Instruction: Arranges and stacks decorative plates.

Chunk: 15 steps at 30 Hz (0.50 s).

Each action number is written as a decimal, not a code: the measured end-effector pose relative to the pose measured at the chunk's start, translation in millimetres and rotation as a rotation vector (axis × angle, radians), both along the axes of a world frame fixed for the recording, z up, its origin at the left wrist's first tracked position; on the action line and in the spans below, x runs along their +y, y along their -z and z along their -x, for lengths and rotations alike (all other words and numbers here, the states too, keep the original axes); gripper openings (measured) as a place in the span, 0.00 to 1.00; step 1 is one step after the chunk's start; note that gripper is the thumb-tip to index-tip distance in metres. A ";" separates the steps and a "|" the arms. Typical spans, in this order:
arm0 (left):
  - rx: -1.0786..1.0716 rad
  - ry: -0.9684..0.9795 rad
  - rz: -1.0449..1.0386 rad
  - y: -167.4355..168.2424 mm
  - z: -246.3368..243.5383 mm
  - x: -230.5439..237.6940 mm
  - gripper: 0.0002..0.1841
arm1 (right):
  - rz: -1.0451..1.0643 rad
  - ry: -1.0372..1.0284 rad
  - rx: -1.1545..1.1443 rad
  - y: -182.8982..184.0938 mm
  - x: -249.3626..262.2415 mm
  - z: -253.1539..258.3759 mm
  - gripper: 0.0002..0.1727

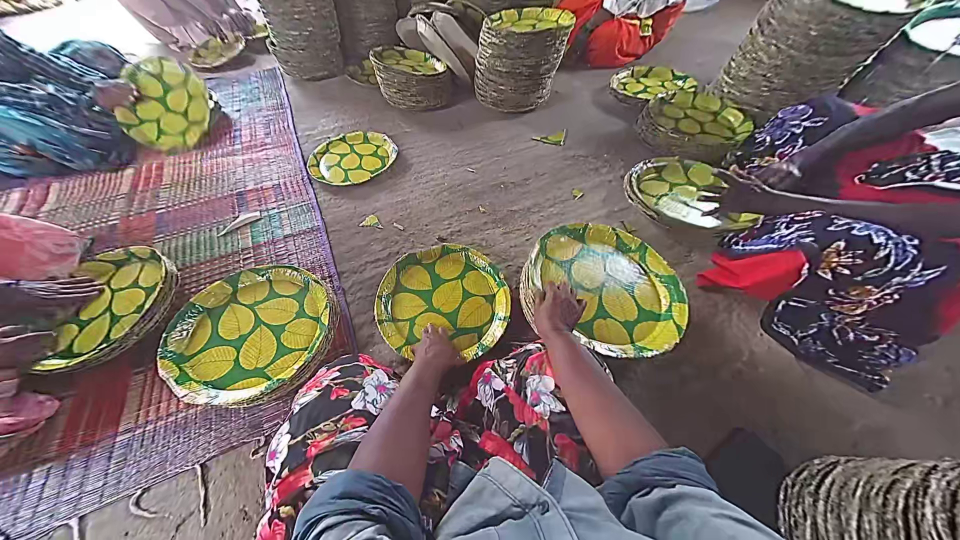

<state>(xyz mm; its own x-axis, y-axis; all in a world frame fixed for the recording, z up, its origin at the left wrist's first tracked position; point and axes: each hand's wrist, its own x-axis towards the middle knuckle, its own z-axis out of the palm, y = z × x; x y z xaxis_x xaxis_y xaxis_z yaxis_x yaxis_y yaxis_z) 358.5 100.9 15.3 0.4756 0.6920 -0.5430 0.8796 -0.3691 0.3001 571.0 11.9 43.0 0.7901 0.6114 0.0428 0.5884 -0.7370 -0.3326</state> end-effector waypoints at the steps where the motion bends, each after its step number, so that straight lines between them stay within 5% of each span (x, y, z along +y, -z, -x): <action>1: -0.069 -0.049 -0.026 -0.5 3.0 -1.4 0.36 | -0.092 -0.031 -0.079 4.4 -5.3 2.5 0.20; 5: -0.529 -0.270 -0.543 -7.3 -1.1 8.5 0.37 | -0.315 -0.524 -0.181 8.0 -0.7 22.9 0.15; 7: -0.639 -0.243 -0.760 0.8 -2.1 10.2 0.36 | -0.170 -0.852 -0.042 12.5 0.3 42.6 0.16; 10: -0.407 -0.048 -0.508 -0.2 0.2 3.2 0.32 | 0.171 -1.171 0.079 21.6 9.8 51.7 0.20; 12: -0.101 0.094 -0.203 12.3 -0.6 2.3 0.36 | 0.151 -1.049 0.131 22.0 12.4 46.5 0.30; 15: 0.027 0.126 -0.069 25.9 -2.0 -10.4 0.44 | 0.023 -0.462 0.066 4.9 7.1 31.7 0.32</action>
